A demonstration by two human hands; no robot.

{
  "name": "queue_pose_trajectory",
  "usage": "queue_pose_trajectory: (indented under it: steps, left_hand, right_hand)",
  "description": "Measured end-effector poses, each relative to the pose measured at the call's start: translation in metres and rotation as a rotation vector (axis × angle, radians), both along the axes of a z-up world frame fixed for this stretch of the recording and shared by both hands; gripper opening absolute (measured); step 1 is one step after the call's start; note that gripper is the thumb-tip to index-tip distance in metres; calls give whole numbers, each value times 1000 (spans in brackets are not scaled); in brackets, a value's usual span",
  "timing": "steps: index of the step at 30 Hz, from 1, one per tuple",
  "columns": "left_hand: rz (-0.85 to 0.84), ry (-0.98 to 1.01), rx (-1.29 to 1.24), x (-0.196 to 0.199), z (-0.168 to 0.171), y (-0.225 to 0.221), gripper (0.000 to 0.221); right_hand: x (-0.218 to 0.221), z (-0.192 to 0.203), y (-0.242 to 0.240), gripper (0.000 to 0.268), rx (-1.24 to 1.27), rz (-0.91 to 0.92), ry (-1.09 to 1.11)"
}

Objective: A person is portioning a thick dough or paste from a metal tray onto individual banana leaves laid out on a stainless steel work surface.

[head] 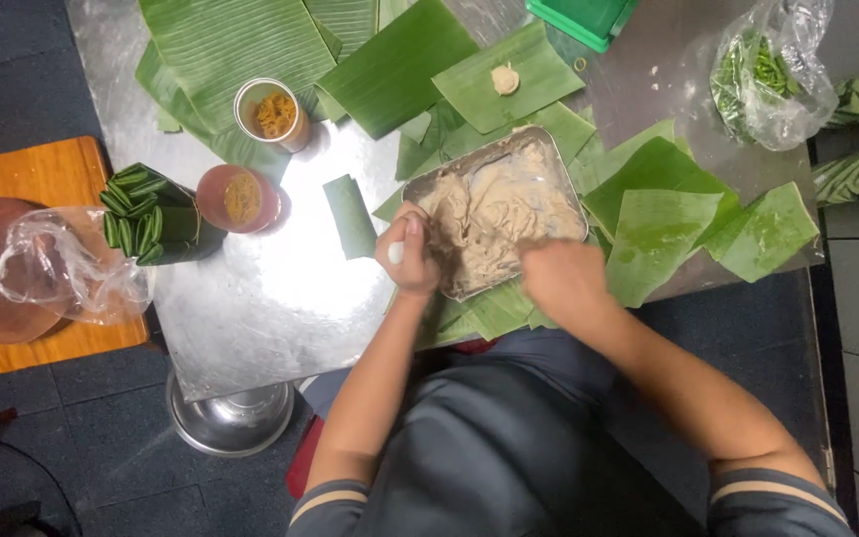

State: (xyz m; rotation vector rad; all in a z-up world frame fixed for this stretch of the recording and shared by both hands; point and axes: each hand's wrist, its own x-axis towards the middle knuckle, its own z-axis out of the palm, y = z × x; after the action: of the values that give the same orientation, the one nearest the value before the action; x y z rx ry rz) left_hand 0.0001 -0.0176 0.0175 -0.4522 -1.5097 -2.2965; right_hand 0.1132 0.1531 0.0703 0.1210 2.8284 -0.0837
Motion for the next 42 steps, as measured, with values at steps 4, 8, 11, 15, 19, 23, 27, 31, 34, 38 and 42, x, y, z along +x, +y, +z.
queue_pose_trajectory:
  steps: [4,8,11,15,19,23,27,31,34,38,42]
  left_hand:
    - [37,-60,-25,1,1,-1,49]
    - [196,-240,132,-2,-4,0,45]
    - [287,-389,208,-7,-8,-2,43]
    - [348,-507,101,-8,4,1,42]
    - [341,-528,7,-7,10,0,44]
    - [302,-382,-41,6,1,-4,45]
    - [288,-316,-164,16,28,1,49]
    - [286,-337,80,8,11,17,42]
    - [346,-429,73,-4,24,8,43]
    - [337,-466,153,2,41,9,41]
    - [366,-378,107,1,24,23,41]
  right_hand:
    - [-18,41,1,39,-145,-65,179]
    - [-5,-24,3,37,-352,-200,371]
    - [11,-56,-16,28,-479,-256,465]
    - [35,-94,-52,21,-434,-179,500]
    - [31,-64,-54,17,-312,-82,568]
    - [14,-68,-9,19,-198,-339,198]
    - [27,-49,-17,31,-224,-333,355]
    - [24,-52,-71,19,-97,-96,552]
    - [17,-76,-64,8,-61,-110,612]
    - [22,-66,-39,13,-107,-235,537]
    - [33,-31,-66,12,-79,-123,613]
